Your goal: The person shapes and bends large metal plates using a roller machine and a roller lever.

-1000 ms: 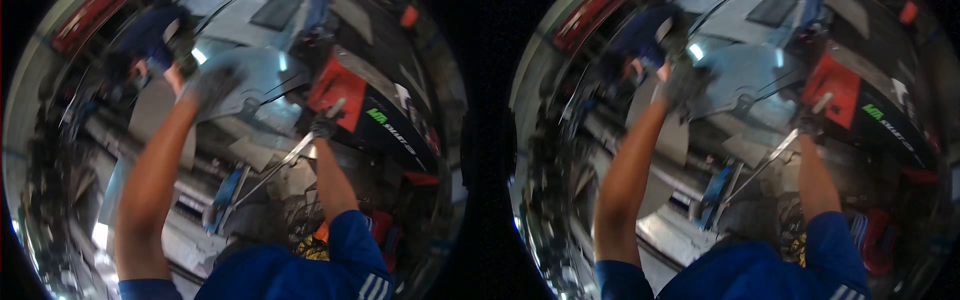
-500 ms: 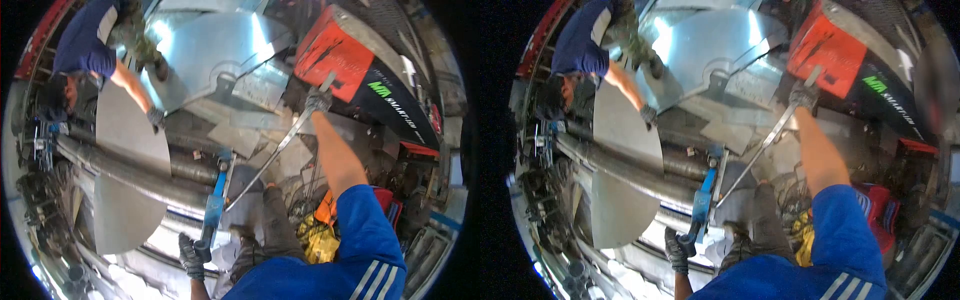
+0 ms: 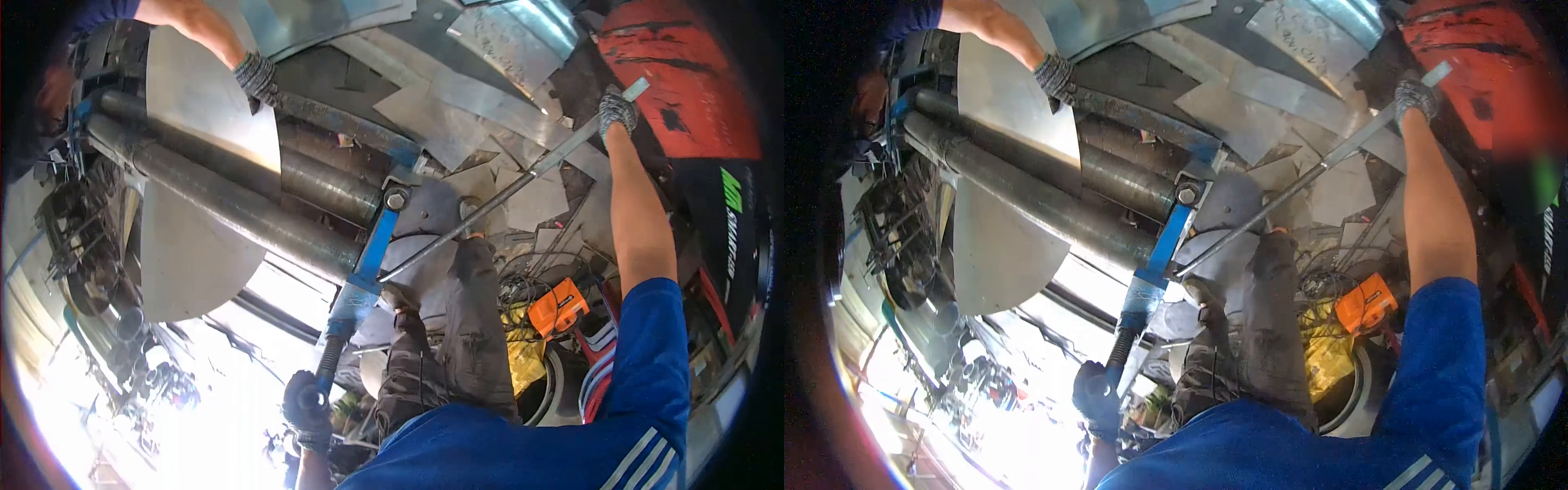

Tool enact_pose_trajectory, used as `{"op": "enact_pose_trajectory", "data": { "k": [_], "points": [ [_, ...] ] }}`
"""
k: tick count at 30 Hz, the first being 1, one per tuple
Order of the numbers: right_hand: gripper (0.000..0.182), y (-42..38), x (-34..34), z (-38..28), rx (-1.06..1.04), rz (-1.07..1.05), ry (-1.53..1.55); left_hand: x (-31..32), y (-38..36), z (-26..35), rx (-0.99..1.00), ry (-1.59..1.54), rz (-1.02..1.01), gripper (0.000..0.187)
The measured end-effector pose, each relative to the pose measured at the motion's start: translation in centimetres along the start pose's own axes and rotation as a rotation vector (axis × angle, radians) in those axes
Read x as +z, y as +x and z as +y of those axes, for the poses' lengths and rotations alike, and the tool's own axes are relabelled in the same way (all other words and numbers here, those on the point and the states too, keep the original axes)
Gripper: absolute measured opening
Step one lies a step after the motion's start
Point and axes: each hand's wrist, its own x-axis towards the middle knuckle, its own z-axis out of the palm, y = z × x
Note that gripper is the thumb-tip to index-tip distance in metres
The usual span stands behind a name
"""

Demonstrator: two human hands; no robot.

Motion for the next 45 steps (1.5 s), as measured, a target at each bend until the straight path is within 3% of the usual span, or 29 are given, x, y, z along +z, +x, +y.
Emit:
{"op": "enact_pose_trajectory", "data": {
  "k": [1,2,3,4,5,8,11,13,14,16,21,26,29,30,34,36,39,41,43,45],
  "points": [
    [0.055,2.4,2.8,1.0,0.084,-0.092,0.078,0.1,0.2,0.5,0.046,0.118,0.014,0.039],
    [0.058,4.8,5.7,2.0,0.175,-0.178,0.147,-0.4,0.3,-0.9,0.289,0.381,-0.063,0.031],
    [0.057,6.1,7.7,2.7,0.167,-0.208,0.165,-0.6,0.1,-0.9,0.259,0.401,-0.081,0.031],
    [0.056,6.5,9.4,3.2,0.130,-0.224,0.184,-0.7,-0.3,-0.5,-0.056,0.232,-0.074,0.031],
    [0.056,6.9,10.9,3.5,0.107,-0.240,0.204,0.1,0.2,1.1,-0.097,0.198,-0.004,0.024],
    [0.053,8.3,15.0,3.9,0.089,-0.313,0.293,2.4,1.8,6.4,0.025,0.311,0.115,0.007],
    [0.051,9.2,19.3,4.7,0.117,-0.402,0.409,1.1,2.1,4.9,0.327,0.508,0.006,0.009],
    [0.049,9.9,22.2,5.0,0.153,-0.472,0.510,1.2,0.6,5.0,-0.209,0.263,0.062,0.014],
    [0.048,10.2,23.6,4.9,0.170,-0.508,0.554,2.3,0.4,5.6,-0.212,0.217,0.224,0.016],
    [0.047,10.7,26.2,5.0,0.204,-0.567,0.635,1.5,-0.6,3.7,-0.339,0.011,0.279,0.014],
    [0.043,11.2,30.6,5.1,0.280,-0.661,0.790,0.4,-0.7,2.5,-0.319,-0.004,0.213,0.033],
    [0.039,6.9,29.5,5.2,0.343,-0.781,1.002,1.3,0.3,4.2,-0.261,0.077,0.212,0.032],
    [0.037,-1.2,26.0,5.8,0.419,-0.852,1.203,0.5,-0.4,1.3,-0.028,0.141,0.213,0.025],
    [0.036,-4.5,24.9,6.4,0.469,-0.868,1.259,0.4,0.7,2.9,0.108,0.525,0.102,0.020],
    [0.041,-13.9,19.3,6.9,0.774,-0.862,1.303,-0.1,1.9,4.5,0.073,0.369,0.059,0.022],
    [0.043,-14.5,16.0,5.8,0.842,-0.842,1.285,0.2,1.0,2.9,-0.095,0.106,0.138,0.022],
    [0.062,-12.5,9.1,5.4,-0.902,0.185,0.146,0.1,1.1,2.9,-0.205,0.082,0.077,0.027],
    [0.071,-12.2,1.2,4.3,-1.445,0.532,-0.380,0.2,1.2,3.5,-0.218,-0.057,0.062,0.028],
    [0.064,-11.2,-3.6,3.3,-1.257,0.286,0.015,0.5,1.0,3.0,-0.138,-0.050,0.094,0.028],
    [0.057,-13.3,-8.4,1.3,-0.880,-0.185,0.807,1.3,0.8,1.7,-0.120,-0.149,0.122,0.030]
  ]
}}
